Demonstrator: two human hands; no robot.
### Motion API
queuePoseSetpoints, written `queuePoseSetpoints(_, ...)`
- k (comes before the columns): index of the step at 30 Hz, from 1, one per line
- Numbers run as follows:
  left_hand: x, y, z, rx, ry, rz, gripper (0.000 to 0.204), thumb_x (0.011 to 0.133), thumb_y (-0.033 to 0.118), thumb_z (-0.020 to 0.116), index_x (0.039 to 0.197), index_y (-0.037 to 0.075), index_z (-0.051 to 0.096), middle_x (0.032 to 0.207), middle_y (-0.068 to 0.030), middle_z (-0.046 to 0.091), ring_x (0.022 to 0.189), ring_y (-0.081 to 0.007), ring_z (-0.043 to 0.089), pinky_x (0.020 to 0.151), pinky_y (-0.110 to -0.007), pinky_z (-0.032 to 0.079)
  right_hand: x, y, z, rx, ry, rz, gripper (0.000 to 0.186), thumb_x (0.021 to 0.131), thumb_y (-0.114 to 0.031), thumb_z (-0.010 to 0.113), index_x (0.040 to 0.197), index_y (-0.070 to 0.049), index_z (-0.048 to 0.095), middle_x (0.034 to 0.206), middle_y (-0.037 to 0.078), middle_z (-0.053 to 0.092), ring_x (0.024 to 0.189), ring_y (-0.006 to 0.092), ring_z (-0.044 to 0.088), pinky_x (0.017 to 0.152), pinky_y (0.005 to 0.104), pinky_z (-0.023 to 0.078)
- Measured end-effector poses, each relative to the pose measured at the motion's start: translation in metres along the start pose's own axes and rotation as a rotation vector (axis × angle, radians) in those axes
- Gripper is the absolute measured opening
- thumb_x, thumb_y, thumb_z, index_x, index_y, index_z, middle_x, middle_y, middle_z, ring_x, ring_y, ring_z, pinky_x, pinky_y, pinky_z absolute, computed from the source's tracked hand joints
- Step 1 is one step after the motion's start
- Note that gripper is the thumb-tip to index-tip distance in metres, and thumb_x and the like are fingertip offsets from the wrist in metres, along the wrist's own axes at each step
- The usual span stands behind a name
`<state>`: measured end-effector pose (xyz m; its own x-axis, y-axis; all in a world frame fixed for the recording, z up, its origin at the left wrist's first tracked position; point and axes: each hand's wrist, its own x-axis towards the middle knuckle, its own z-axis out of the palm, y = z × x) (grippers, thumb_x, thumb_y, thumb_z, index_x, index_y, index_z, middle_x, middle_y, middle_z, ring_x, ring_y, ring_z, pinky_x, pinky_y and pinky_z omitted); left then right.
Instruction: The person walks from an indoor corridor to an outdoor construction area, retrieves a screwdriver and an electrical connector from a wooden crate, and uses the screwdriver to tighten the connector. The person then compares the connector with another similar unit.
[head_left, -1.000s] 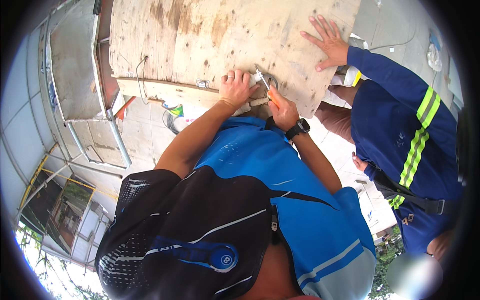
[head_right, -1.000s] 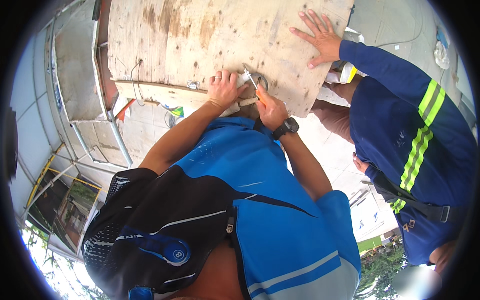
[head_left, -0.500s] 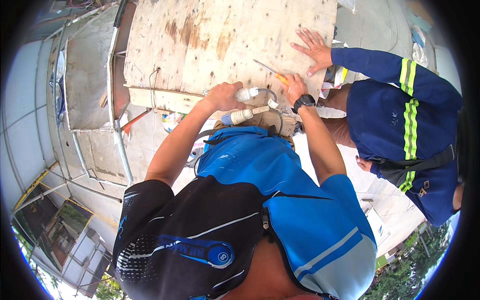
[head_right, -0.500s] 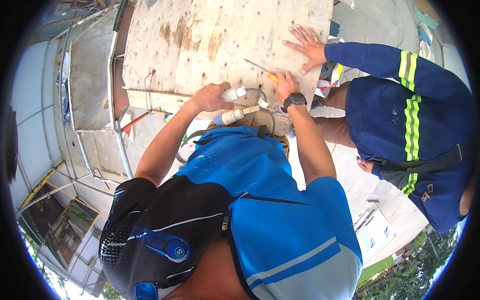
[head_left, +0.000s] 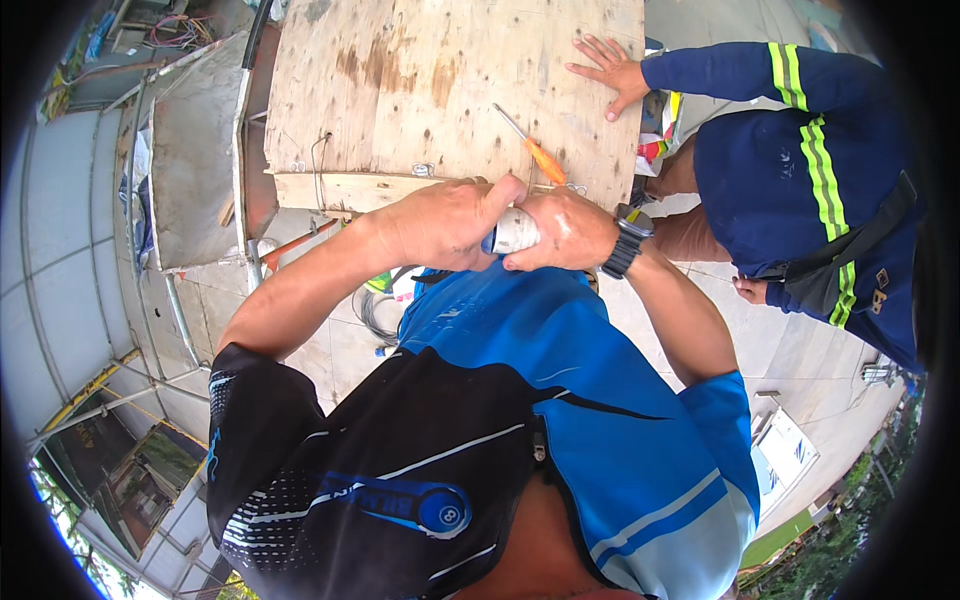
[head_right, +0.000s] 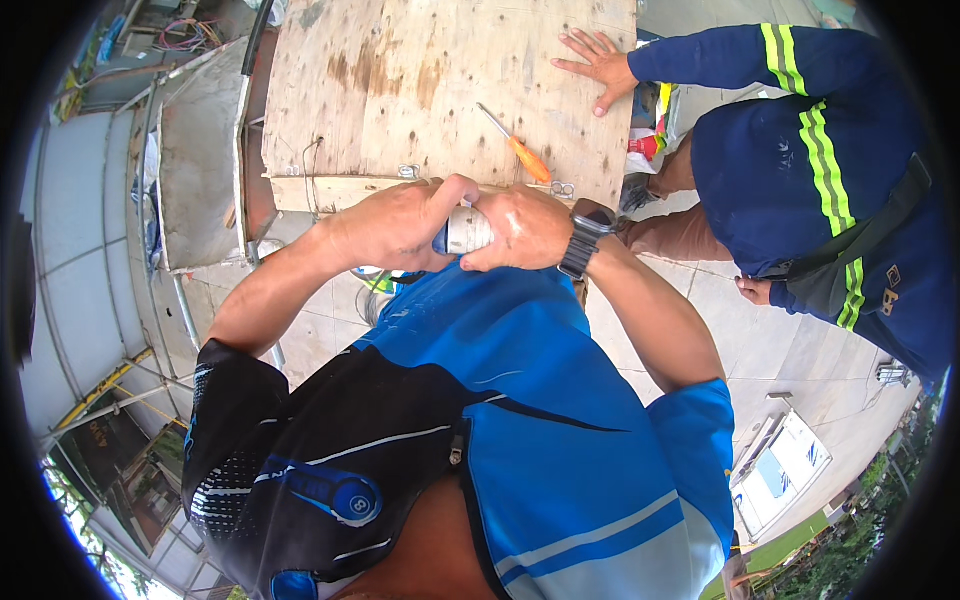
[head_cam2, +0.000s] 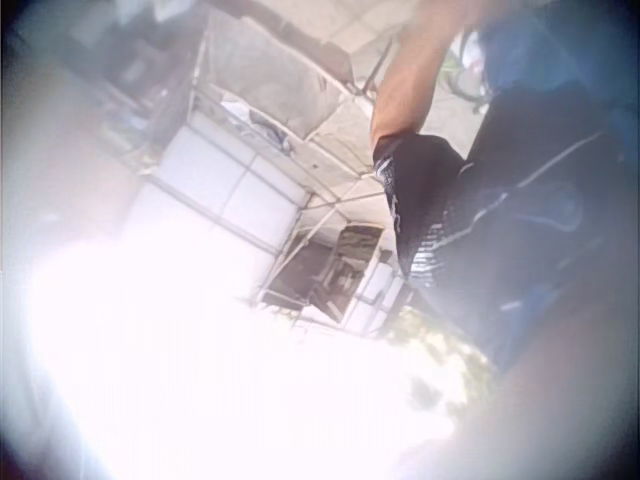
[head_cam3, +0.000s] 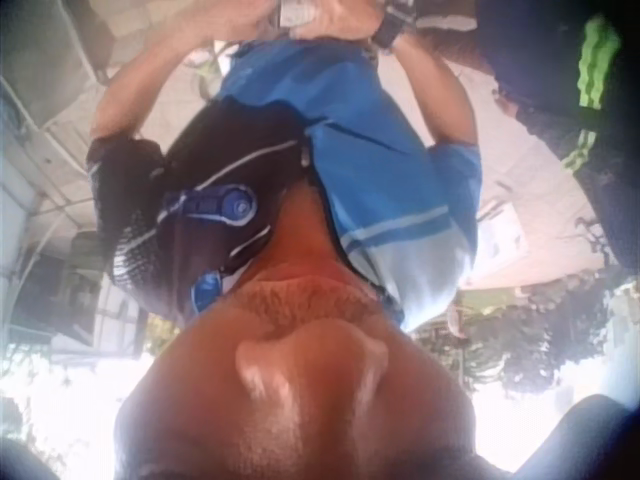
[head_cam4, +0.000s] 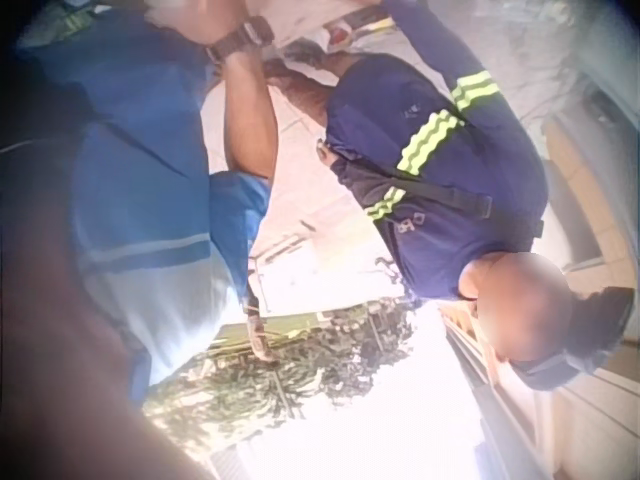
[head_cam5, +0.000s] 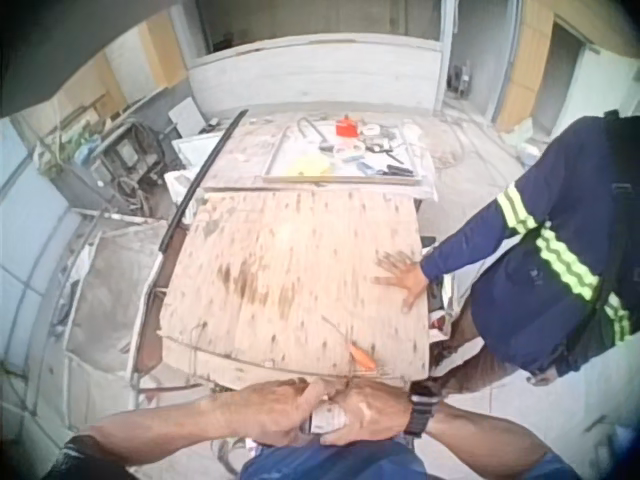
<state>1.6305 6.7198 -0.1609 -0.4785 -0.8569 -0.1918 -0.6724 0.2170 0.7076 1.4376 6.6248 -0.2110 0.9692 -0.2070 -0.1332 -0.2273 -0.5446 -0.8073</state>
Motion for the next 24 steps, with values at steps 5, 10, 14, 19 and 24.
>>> queuePoseSetpoints(5, -0.039, 0.044, -0.027, -0.093, -0.115, -0.037, 0.058, 0.073, 0.009, 0.075, 0.117, 0.003, 0.036, 0.067, -0.0155, 0.059, 0.071, -0.0397, 0.064, 0.065, -0.046, 0.049, -0.058, -0.048, -0.035, 0.084, -0.202, 0.102, 0.053, 0.072, -0.043, 0.078, 0.091, 0.004, 0.063, 0.072, 0.022, 0.065, 0.070, 0.0373, 0.067, 0.067, 0.0418, 0.053)
queuePoseSetpoints(10, -0.035, 0.052, -0.023, 0.034, -0.061, 0.067, 0.050, 0.073, 0.009, 0.075, 0.110, 0.001, 0.043, 0.069, -0.0159, 0.059, 0.072, -0.0386, 0.063, 0.066, -0.046, 0.048, -0.063, -0.047, -0.024, 0.213, -0.016, 0.115, 0.056, 0.072, -0.041, 0.080, 0.099, 0.006, 0.062, 0.084, 0.023, 0.068, 0.080, 0.0352, 0.068, 0.074, 0.0397, 0.052)
queuePoseSetpoints(14, -0.028, 0.038, -0.031, -0.076, -0.080, -0.005, 0.044, 0.070, 0.008, 0.077, 0.106, 0.001, 0.052, 0.083, -0.0170, 0.061, 0.078, -0.0349, 0.063, 0.070, -0.042, 0.049, -0.055, -0.018, 0.000, 0.204, 0.140, 0.158, 0.064, 0.074, -0.040, 0.082, 0.113, 0.005, 0.058, 0.098, 0.021, 0.068, 0.091, 0.0295, 0.067, 0.083, 0.0377, 0.051)
queuePoseSetpoints(19, -0.030, 0.002, -0.039, -0.094, 0.113, 0.218, 0.062, 0.064, 0.007, 0.080, 0.122, 0.002, 0.056, 0.099, -0.0128, 0.063, 0.093, -0.0317, 0.063, 0.081, -0.036, 0.050, -0.040, -0.014, 0.001, 0.215, 0.252, 0.141, 0.072, 0.075, -0.039, 0.083, 0.123, 0.006, 0.053, 0.106, 0.021, 0.067, 0.099, 0.0285, 0.065, 0.089, 0.0365, 0.049)
queuePoseSetpoints(24, -0.032, -0.033, -0.020, -0.777, 0.448, -0.051, 0.073, 0.069, 0.019, 0.088, 0.132, 0.009, 0.053, 0.124, -0.0106, 0.058, 0.115, -0.0210, 0.056, 0.097, -0.035, 0.046, -0.015, -0.007, 0.021, 0.249, 0.533, 0.124, 0.066, 0.078, -0.040, 0.079, 0.119, 0.003, 0.050, 0.103, 0.023, 0.066, 0.099, 0.0366, 0.066, 0.085, 0.0409, 0.051)
